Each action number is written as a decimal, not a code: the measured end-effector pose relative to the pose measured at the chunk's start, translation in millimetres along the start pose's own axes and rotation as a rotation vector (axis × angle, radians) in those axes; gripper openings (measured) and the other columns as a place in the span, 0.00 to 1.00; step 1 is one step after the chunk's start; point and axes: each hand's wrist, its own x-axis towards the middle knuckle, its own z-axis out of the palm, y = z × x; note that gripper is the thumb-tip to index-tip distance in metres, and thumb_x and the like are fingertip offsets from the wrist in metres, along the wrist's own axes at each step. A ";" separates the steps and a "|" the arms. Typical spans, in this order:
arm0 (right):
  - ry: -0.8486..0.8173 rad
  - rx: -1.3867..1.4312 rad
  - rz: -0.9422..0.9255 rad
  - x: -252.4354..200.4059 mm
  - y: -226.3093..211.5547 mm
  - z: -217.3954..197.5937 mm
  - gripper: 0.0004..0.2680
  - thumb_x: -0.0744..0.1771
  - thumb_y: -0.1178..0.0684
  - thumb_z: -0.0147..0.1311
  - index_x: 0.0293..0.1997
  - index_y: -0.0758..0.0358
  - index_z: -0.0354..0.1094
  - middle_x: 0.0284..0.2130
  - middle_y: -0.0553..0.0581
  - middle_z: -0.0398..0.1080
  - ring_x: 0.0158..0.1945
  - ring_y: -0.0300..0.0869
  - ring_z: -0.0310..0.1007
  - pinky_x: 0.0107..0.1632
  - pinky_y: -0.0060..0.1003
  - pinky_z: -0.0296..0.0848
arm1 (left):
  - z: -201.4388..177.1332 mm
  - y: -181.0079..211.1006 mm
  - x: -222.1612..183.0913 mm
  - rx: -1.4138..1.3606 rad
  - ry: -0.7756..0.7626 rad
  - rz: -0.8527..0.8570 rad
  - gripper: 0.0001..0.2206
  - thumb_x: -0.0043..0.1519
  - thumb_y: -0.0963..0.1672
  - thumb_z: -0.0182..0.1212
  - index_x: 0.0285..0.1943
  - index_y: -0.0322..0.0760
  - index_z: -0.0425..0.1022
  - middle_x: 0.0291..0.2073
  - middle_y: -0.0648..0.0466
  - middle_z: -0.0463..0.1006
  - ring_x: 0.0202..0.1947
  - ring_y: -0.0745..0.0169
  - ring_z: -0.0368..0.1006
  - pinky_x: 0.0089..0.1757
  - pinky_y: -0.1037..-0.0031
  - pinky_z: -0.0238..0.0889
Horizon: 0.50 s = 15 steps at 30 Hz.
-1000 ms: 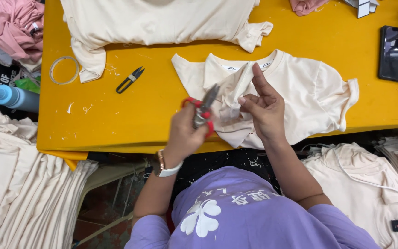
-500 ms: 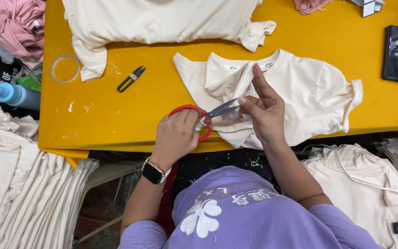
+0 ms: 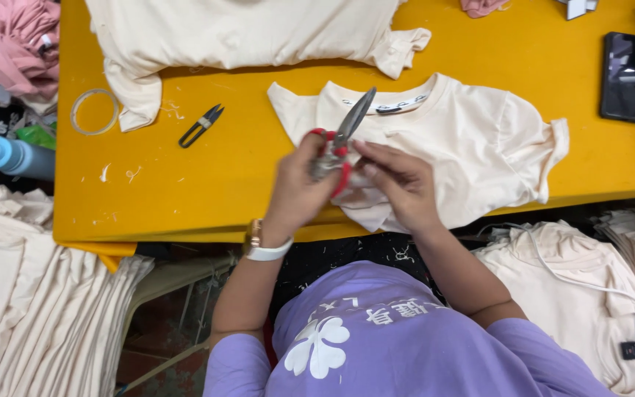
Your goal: Trimming excess fabric and loose threads from the hems of t-shirts using scissors at a quality control workstation.
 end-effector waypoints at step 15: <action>0.117 -1.508 1.206 -58.3 -66.0 -203.3 0.27 0.72 0.22 0.41 0.33 0.49 0.85 0.31 0.52 0.83 0.48 0.55 0.79 0.48 0.49 0.70 | -182.1 -139.4 -95.1 1.630 0.248 -0.384 0.15 0.62 0.52 0.63 0.53 0.47 0.80 0.45 0.53 0.79 0.47 0.51 0.74 0.44 0.53 0.52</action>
